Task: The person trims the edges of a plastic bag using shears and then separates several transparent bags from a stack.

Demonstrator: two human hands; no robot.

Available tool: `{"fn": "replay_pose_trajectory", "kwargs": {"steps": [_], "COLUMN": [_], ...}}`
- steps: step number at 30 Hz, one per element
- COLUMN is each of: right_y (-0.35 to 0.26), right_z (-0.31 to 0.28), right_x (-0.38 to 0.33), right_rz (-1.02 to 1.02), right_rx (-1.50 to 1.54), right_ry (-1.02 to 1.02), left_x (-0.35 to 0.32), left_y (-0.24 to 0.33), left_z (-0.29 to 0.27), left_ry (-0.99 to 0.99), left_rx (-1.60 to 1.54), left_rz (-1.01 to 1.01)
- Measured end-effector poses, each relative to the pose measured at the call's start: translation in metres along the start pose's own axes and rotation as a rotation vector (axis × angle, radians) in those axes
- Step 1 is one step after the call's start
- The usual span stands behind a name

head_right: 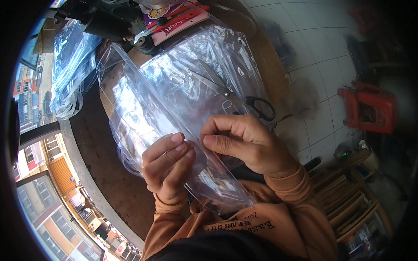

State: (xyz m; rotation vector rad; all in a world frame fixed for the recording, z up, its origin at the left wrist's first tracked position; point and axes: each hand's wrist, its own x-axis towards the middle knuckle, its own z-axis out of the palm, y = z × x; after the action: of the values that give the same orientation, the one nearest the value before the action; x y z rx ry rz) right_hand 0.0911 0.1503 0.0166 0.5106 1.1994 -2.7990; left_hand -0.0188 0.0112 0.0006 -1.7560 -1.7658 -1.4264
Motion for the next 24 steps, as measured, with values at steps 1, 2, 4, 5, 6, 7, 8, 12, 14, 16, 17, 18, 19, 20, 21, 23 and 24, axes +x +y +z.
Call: {"fn": "replay_pose_trajectory", "kwargs": {"steps": [1,2,4,5,6,7,8,12,14,16,17,18,19,20,21,23,24], "right_y": [0.000,-0.001,-0.001,-0.001,0.001,0.003,0.004,0.021,0.033,0.042,0.045,0.046,0.048,0.050,0.051,0.053,0.054], "right_z": [0.001,0.002,0.005,0.005,0.004,0.003,0.001,-0.026,-0.037,-0.040,-0.040,-0.038,-0.035,-0.033,-0.031,-0.024,-0.022], "right_x": [0.000,-0.001,-0.001,-0.001,0.000,0.001,0.000,0.009,0.013,0.014,0.014,0.014,0.014,0.014,0.010,0.002,-0.001], "right_rz": [0.006,0.019,0.043,0.044,0.043,0.042,-0.046,-0.437,-0.389,-0.320,-0.284,-0.284,-0.284,-0.284,-0.239,-0.148,-0.092], "right_rx": [-0.008,0.014,0.059,0.067,0.074,0.080,-0.030,-1.060,-1.557,-1.721,-1.803,-1.788,-1.772,-1.756,-1.760,-1.763,-1.775], "right_ry": [0.008,0.007,0.003,-0.004,-0.011,-0.018,0.033,0.499,0.743,0.792,0.815,0.841,0.866,0.892,0.862,0.802,0.759], "left_x": [-0.001,-0.001,0.001,0.002,0.002,0.003,0.004,0.004,0.005,0.005,0.006,0.006,0.006,0.006,0.007,0.008,0.008], "left_y": [0.000,0.001,0.004,0.004,0.003,0.002,0.002,-0.001,-0.005,-0.005,-0.005,-0.005,-0.004,-0.003,-0.004,-0.007,-0.008], "left_z": [0.000,-0.001,-0.004,-0.004,-0.004,-0.003,-0.003,-0.001,0.001,0.001,0.001,0.001,0.001,0.001,0.000,-0.004,-0.005], "left_ry": [0.004,-0.014,-0.049,-0.037,-0.024,-0.012,-0.010,0.034,0.077,0.066,0.060,0.062,0.065,0.067,0.061,0.047,0.045], "left_rx": [-0.011,0.008,0.047,0.043,0.039,0.036,0.054,0.110,0.113,0.132,0.141,0.145,0.148,0.152,0.156,0.163,0.171], "left_rz": [0.002,-0.005,-0.016,-0.013,-0.008,-0.003,-0.009,-0.028,-0.010,-0.015,-0.018,-0.034,-0.049,-0.065,-0.059,-0.047,-0.049]}}
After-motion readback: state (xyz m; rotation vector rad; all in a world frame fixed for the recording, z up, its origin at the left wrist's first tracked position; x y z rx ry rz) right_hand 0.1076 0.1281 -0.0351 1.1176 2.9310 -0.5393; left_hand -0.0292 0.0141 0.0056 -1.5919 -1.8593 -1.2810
